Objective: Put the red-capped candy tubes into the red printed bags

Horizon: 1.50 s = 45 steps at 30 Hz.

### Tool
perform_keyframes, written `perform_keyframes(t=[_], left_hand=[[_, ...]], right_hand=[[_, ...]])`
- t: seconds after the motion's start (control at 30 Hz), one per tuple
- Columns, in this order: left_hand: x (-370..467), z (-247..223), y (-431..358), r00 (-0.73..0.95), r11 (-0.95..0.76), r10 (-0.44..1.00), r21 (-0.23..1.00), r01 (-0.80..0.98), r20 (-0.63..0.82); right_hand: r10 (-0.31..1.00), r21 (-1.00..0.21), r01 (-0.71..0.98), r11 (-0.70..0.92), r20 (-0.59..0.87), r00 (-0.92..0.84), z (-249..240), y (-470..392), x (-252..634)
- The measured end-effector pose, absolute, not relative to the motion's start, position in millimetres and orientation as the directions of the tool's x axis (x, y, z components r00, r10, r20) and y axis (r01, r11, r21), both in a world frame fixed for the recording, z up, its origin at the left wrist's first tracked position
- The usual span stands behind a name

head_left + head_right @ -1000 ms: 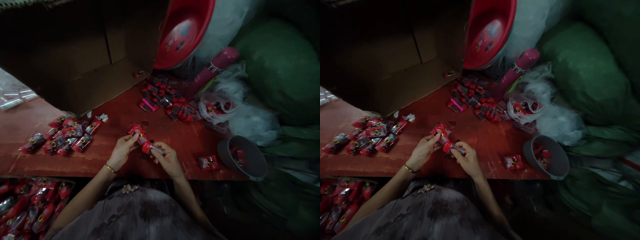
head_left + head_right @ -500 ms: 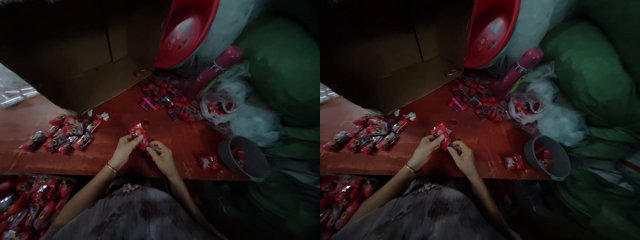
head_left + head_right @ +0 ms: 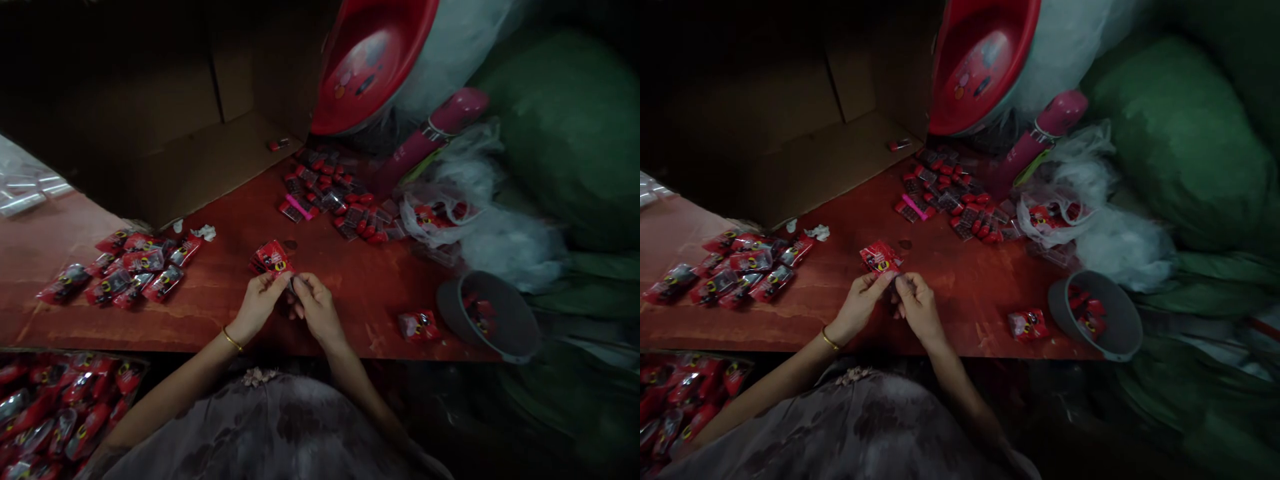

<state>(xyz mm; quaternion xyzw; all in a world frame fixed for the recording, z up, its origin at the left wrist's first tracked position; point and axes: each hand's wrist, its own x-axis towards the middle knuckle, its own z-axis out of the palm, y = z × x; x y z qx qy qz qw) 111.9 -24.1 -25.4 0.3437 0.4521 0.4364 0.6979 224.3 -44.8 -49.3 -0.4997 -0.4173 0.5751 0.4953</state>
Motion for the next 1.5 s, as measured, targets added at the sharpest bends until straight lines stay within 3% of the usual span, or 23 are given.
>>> perform_keyframes(t=[0.07,0.17,0.27,0.4,0.6,0.73,0.83,0.93,1.03,1.1,1.2,1.3,1.4,1.43,1.5], left_hand=[[112.5,-24.9,-25.1,0.258,0.383,0.912,0.887,-0.259,-0.318],[112.9,-22.1,-25.4,0.172,0.338,0.939,0.89,-0.305,-0.298],[112.1,-21.7,-25.7,0.068,0.291,0.956,0.894,-0.341,-0.285],[113.0,-28.0,-28.1,0.156,0.3,0.952,0.904,-0.304,-0.263],[110.2,-31.3,-26.2,0.169,0.352,0.936,0.843,-0.407,-0.309],[101.2,-28.1,-21.3,0.213,0.448,0.894,0.746,-0.493,-0.395],[93.0,-24.8,-17.3,0.287,0.553,0.833,0.672,-0.493,-0.474],[84.4,-20.5,-14.4,0.35,0.652,0.758,0.633,-0.418,-0.551],[71.0,-13.2,-10.0,0.281,0.639,0.767,0.65,-0.412,-0.577],[54.2,-6.3,-3.0,0.125,0.545,0.818,0.686,-0.482,-0.562],[19.8,3.1,12.2,-0.221,0.295,0.806,0.696,-0.654,-0.55],[-0.2,4.7,21.4,-0.384,0.113,0.73,0.654,-0.748,-0.566],[17.8,-4.4,16.8,-0.377,0.159,0.803,0.777,-0.61,-0.461],[30.7,-9.2,13.4,-0.355,0.182,0.86,0.871,-0.457,-0.366],[58.6,-19.7,7.4,-0.23,0.12,0.968,0.991,0.055,-0.105]], right_hand=[[0.983,-0.952,-0.245,-0.182,-0.184,-0.012,-53.1,-44.3,223.0],[0.99,-0.947,-0.291,-0.136,-0.14,-0.007,-57.1,-48.1,223.1],[0.993,-0.974,-0.203,-0.105,-0.091,-0.074,-54.7,-53.1,227.2],[0.999,-0.998,-0.036,-0.046,-0.046,-0.007,-45.0,-54.3,228.1],[0.998,-0.997,-0.044,-0.06,-0.061,0.024,-46.0,-41.6,224.1],[0.986,-0.993,0.086,0.085,0.096,0.133,-54.5,-27.3,226.5],[0.972,-0.959,0.226,0.169,0.2,0.122,-57.2,-17.6,223.1],[0.947,-0.853,0.45,0.263,0.317,0.048,-54.8,-5.9,221.1],[0.906,-0.641,0.682,0.353,0.416,-0.079,-50.8,13.9,236.7],[0.92,-0.502,0.831,0.237,0.392,-0.026,-51.6,31.4,259.5],[0.917,-0.342,0.919,-0.197,0.267,0.296,-60.9,53.2,297.4],[0.932,-0.262,0.933,-0.246,0.202,0.302,-73.5,55.1,315.0],[0.955,-0.211,0.968,-0.135,0.231,0.184,-79.8,36.1,305.3],[0.96,-0.192,0.976,-0.099,0.24,0.145,-80.0,27.6,298.8],[0.962,-0.166,0.985,-0.044,0.257,0.086,-78.7,11.2,285.7]])
